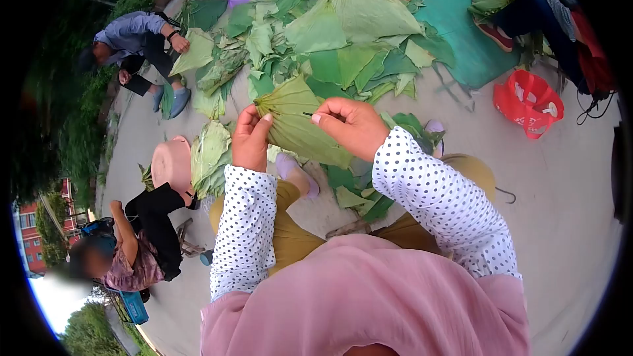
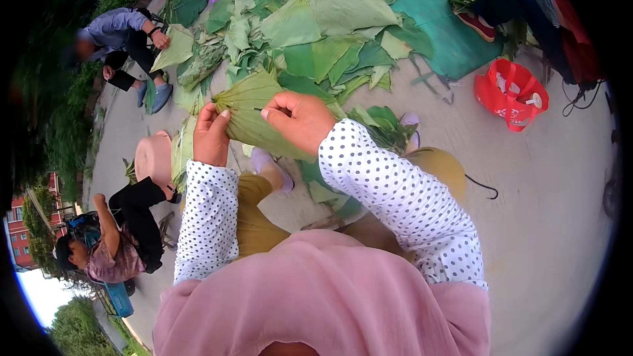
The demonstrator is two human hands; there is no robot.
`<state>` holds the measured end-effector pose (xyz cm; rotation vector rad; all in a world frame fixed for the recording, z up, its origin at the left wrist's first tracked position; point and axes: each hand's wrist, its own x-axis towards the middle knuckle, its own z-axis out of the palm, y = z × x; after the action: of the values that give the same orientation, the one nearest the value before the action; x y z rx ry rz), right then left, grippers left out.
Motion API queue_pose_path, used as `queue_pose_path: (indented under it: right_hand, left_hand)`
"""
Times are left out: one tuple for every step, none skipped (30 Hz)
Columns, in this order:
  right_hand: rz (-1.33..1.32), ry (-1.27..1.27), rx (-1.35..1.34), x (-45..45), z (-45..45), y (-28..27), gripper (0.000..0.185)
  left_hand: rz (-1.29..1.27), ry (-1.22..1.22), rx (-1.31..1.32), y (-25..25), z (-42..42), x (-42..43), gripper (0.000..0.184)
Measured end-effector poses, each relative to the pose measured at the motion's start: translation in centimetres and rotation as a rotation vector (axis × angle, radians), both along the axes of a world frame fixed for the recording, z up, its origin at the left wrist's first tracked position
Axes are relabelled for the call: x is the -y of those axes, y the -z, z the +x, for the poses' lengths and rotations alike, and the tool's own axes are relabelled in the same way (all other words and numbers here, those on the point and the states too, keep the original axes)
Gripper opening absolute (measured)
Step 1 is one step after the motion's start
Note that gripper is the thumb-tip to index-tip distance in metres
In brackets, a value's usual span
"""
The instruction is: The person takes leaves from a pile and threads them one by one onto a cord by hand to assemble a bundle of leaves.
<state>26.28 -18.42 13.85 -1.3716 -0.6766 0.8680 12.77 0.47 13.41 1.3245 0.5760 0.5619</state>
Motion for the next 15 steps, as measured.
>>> queue_pose_path:
  right_hand:
    - [-0.006, 0.005, -0.002, -0.1, -0.1, 0.2, 0.015]
    - [0.013, 0.014, 0.032, -0.4, -0.2, 0.7, 0.016]
    - [0.033, 0.022, 0.068, -0.6, -0.2, 1.2, 0.016]
    - [0.062, 0.005, 0.05, -0.7, -0.2, 1.5, 0.016]
    - [0.059, 0.007, 0.052, -0.6, -0.4, 1.8, 0.016]
    - [0.075, -0.01, 0.084, -0.7, -0.5, 2.2, 0.015]
    - [0.092, -0.029, 0.116, -0.7, -0.6, 2.5, 0.015]
    - [0.092, -0.029, 0.118, -0.6, -0.6, 2.8, 0.015]
    - [0.096, -0.036, 0.119, -0.6, -0.7, 2.9, 0.014]
    - [0.101, -0.043, 0.118, -0.5, -0.8, 3.0, 0.014]
    - [0.102, -0.042, 0.117, -0.4, -0.9, 3.0, 0.014]
    - [0.09, -0.036, 0.115, -0.2, -0.9, 2.8, 0.014]
    - [0.078, -0.028, 0.113, -0.1, -0.8, 2.6, 0.014]
    - [0.079, -0.027, 0.114, 0.0, -0.8, 2.4, 0.014]
    - [0.071, -0.018, 0.127, 0.0, -0.7, 2.3, 0.014]
  left_hand:
    - [-0.006, 0.005, -0.002, -0.4, -0.2, 1.2, 0.026]
    - [0.037, 0.027, -0.036, -0.7, -0.3, 2.3, 0.026]
    - [0.08, 0.049, -0.068, -1.0, -0.4, 3.2, 0.027]
    - [0.073, 0.069, -0.092, -1.2, -0.4, 3.9, 0.027]
    - [0.071, 0.072, -0.09, -1.3, -0.4, 4.5, 0.027]
    - [0.069, 0.078, -0.089, -1.4, -0.5, 5.0, 0.027]
    - [0.069, 0.084, -0.088, -1.5, -0.5, 5.4, 0.027]
    - [0.072, 0.079, -0.109, -1.5, -0.6, 5.6, 0.028]
    - [0.073, 0.078, -0.107, -1.4, -0.6, 5.7, 0.028]
    - [0.072, 0.079, -0.086, -1.2, -0.6, 5.8, 0.029]
    - [0.071, 0.081, -0.065, -1.1, -0.7, 5.9, 0.031]
    - [0.073, 0.081, -0.065, -1.0, -0.8, 5.9, 0.031]
    - [0.054, 0.079, -0.058, -0.9, -0.8, 5.8, 0.031]
    - [0.034, 0.076, -0.05, -0.9, -0.8, 5.8, 0.032]
    - [0.035, 0.077, -0.049, -0.9, -0.8, 5.9, 0.032]
